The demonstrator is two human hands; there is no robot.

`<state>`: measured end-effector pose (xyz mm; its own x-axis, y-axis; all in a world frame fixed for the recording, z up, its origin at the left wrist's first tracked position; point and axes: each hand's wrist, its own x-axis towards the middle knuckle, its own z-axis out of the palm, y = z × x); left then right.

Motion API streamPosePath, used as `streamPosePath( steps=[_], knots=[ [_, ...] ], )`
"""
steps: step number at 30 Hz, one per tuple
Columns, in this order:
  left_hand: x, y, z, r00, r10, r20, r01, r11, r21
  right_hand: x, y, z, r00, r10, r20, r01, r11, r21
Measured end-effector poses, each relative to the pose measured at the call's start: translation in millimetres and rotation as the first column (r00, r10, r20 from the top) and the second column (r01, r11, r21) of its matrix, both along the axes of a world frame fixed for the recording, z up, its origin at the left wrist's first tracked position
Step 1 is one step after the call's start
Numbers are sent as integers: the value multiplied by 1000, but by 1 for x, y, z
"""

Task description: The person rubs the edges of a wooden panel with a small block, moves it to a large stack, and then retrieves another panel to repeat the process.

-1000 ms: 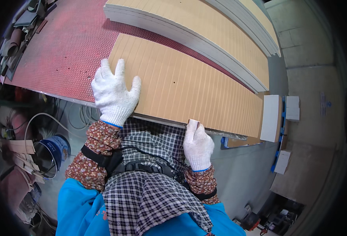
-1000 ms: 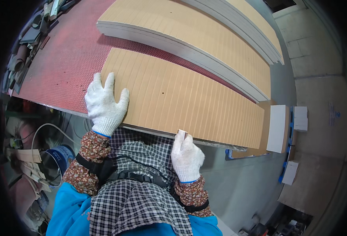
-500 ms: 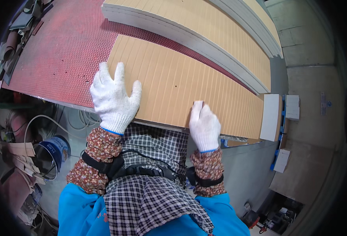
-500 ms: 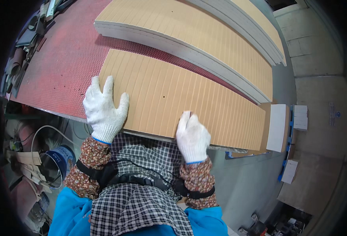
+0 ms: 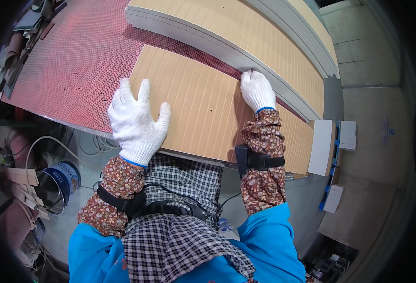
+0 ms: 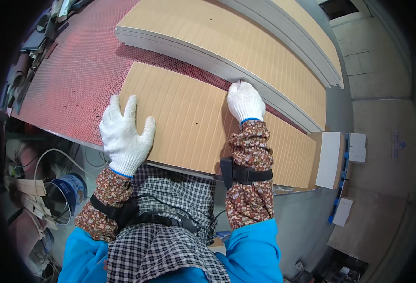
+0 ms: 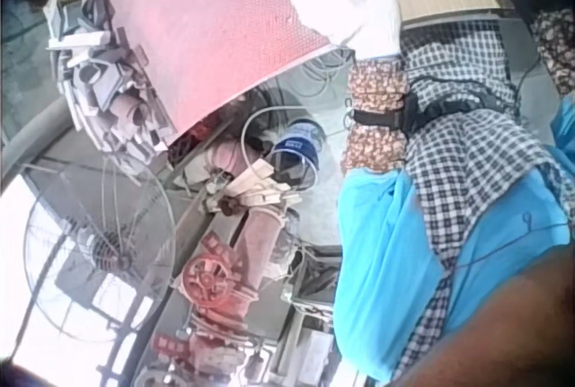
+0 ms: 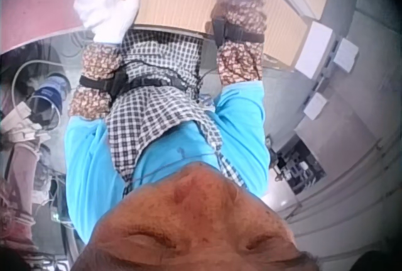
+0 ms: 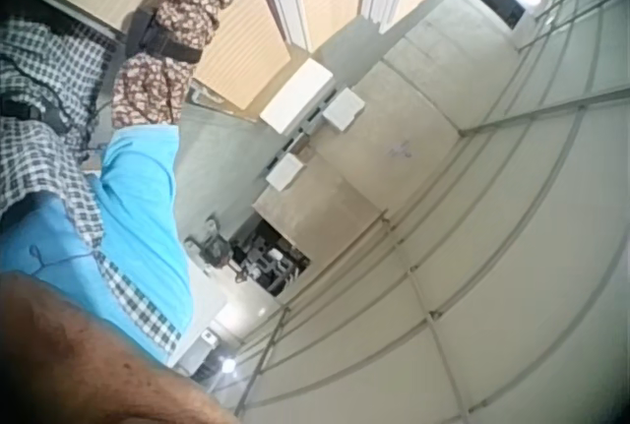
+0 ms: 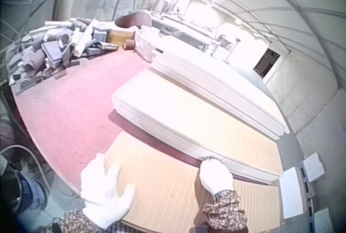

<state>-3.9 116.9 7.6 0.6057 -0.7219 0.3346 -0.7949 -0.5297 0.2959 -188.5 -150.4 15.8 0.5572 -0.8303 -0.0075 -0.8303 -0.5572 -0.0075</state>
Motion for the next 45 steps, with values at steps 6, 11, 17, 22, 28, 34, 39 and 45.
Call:
streamPosePath(
  steps=[6,11,17,22,28,34,39,45],
  knots=[
    [0,-1,-1,1000,6,-10,-7,1000,-12,1,46,8,986,-168,26,166,985,46],
    [1,2,-3,1000,2,7,-1,1000,-15,-19,124,19,989,-145,-4,145,989,8],
    [1,0,-5,1000,0,1,0,1000,-14,-52,217,19,992,-127,-25,127,992,-22],
    [2,1,-6,1000,1,-1,-1,1000,-9,-60,252,16,963,-268,19,267,962,56],
    [1,1,-3,999,-8,-34,7,1000,-10,-60,255,21,992,-130,-3,130,991,-12],
    [2,2,-4,999,-10,-35,10,1000,-9,-54,258,23,997,-72,-38,71,997,-7],
    [3,2,-3,1000,-4,-21,4,1000,-9,-46,246,25,997,-69,-45,69,998,8],
    [1,0,-3,1000,-13,-22,13,1000,0,-25,186,23,991,-129,-25,130,991,36]
  ],
)
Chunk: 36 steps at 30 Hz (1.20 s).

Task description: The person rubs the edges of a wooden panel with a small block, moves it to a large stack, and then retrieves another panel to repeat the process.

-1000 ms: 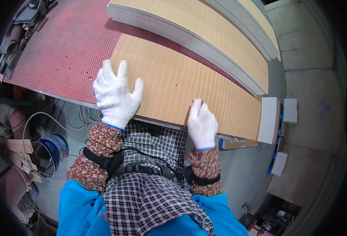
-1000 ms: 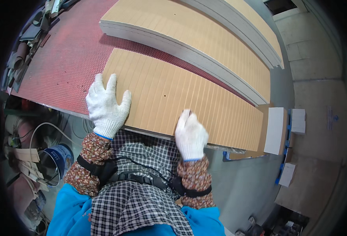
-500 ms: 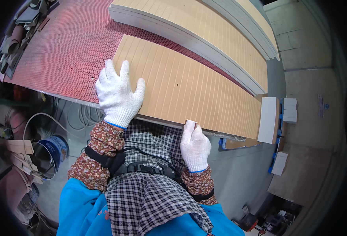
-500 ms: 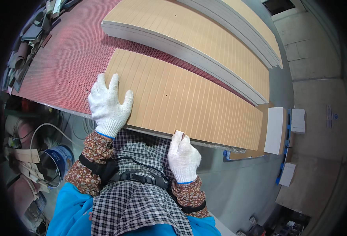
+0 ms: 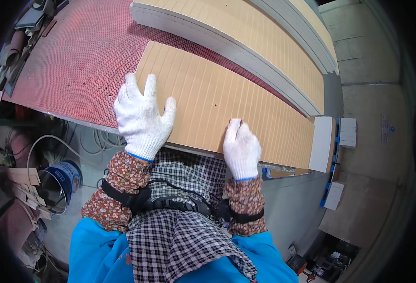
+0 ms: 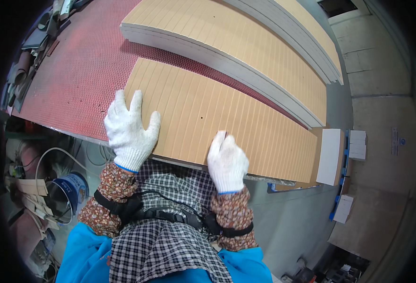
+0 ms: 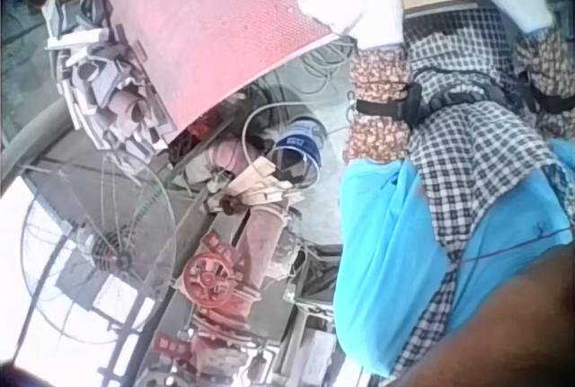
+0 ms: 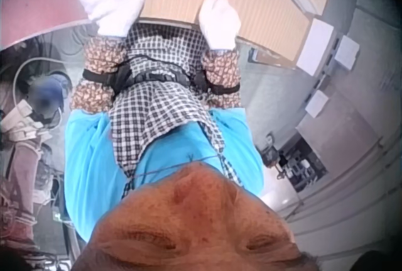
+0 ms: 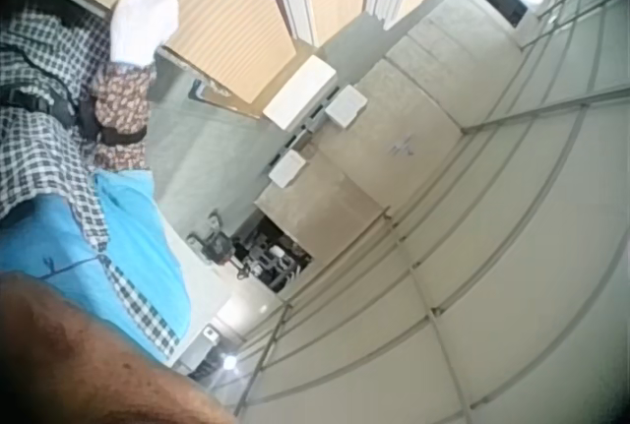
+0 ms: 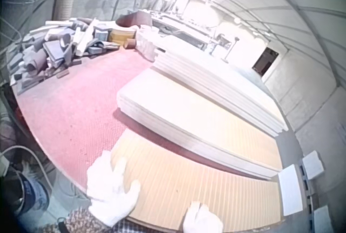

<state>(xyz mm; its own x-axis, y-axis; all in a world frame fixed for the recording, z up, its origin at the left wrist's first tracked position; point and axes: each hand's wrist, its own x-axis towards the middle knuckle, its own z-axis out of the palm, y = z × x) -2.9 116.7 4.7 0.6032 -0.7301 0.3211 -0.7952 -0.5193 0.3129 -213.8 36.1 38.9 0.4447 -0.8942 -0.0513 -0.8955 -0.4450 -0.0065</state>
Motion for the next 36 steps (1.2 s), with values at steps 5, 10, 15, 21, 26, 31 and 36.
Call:
streamPosePath(
  steps=[5,10,15,21,26,31,36],
  knots=[
    [1,2,-1,1000,6,-11,-6,1000,1,27,-69,-6,998,-15,60,18,998,-57],
    [0,2,0,1000,14,21,-15,1000,18,41,-135,-16,995,93,-25,-95,988,-124],
    [0,1,2,1000,10,0,-10,1000,5,43,-188,-25,986,164,-34,-165,986,-18],
    [0,0,1,1000,12,-1,-12,1000,-18,35,-147,-27,979,204,-11,-203,965,-168],
    [2,2,2,1000,-2,-26,2,1000,-26,24,-59,-2,991,105,-80,-111,991,-71],
    [2,0,0,1000,0,-1,0,1000,-15,-8,20,-4,999,44,-16,-45,997,-63],
    [3,2,1,1000,-1,-4,1,1000,-19,-22,70,-10,1000,-10,-2,10,996,-92]
  ],
)
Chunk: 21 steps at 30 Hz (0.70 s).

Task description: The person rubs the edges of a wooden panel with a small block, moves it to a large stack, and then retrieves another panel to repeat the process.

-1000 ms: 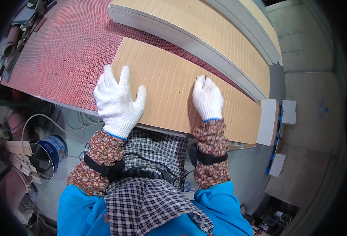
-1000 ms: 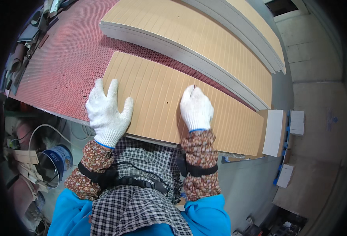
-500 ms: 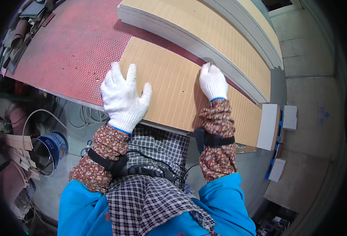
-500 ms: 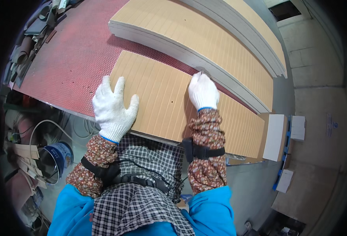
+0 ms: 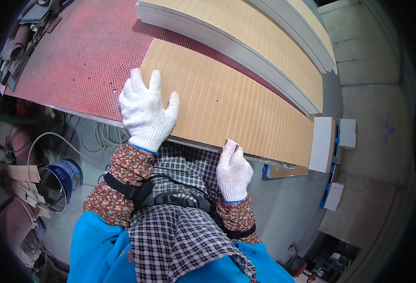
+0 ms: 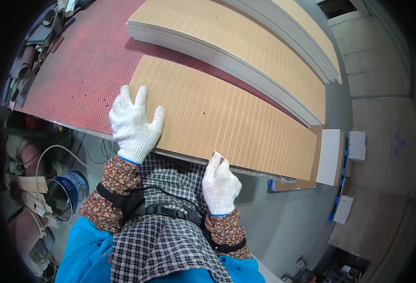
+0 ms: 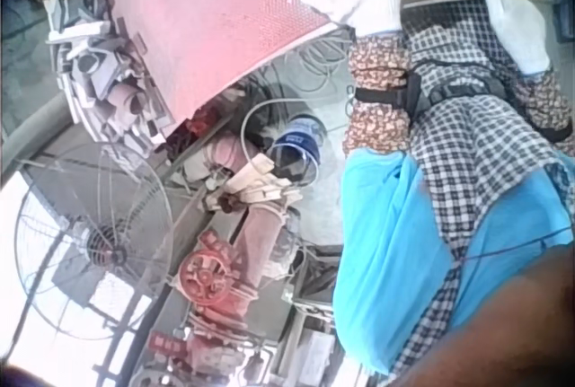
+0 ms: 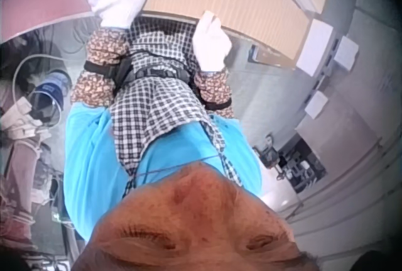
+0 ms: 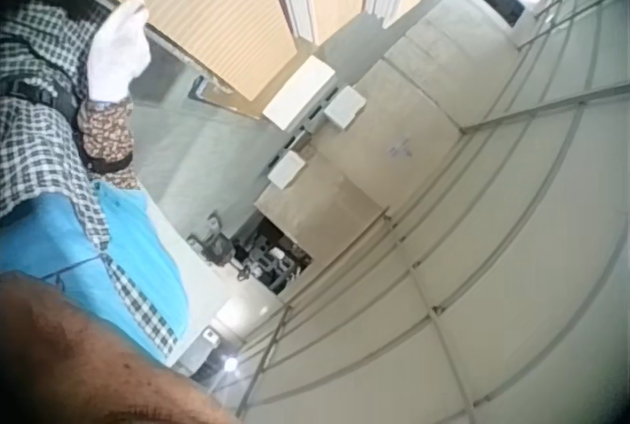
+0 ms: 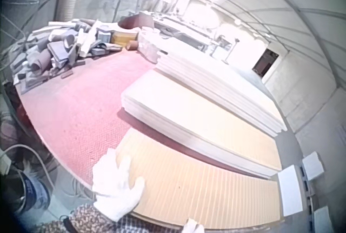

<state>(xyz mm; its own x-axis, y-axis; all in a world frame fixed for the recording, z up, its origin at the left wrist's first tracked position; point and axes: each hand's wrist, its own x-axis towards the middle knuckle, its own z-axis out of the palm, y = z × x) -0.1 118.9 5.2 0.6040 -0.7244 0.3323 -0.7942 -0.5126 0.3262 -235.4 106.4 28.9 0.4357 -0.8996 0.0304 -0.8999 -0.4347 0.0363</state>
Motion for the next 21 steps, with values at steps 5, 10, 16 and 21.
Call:
streamPosePath(
  steps=[5,10,16,21],
  knots=[
    [-2,0,5,997,-5,-77,6,1000,22,0,2,10,1000,-10,11,9,996,89],
    [-1,0,-1,999,-4,-38,4,1000,-3,6,8,8,995,98,28,-99,995,9],
    [0,-1,-2,998,-9,69,11,999,-34,10,6,9,993,116,-22,-116,993,11],
    [-1,-2,1,1000,-8,13,8,1000,-5,21,-28,9,992,122,-38,-121,992,40]
  ],
)
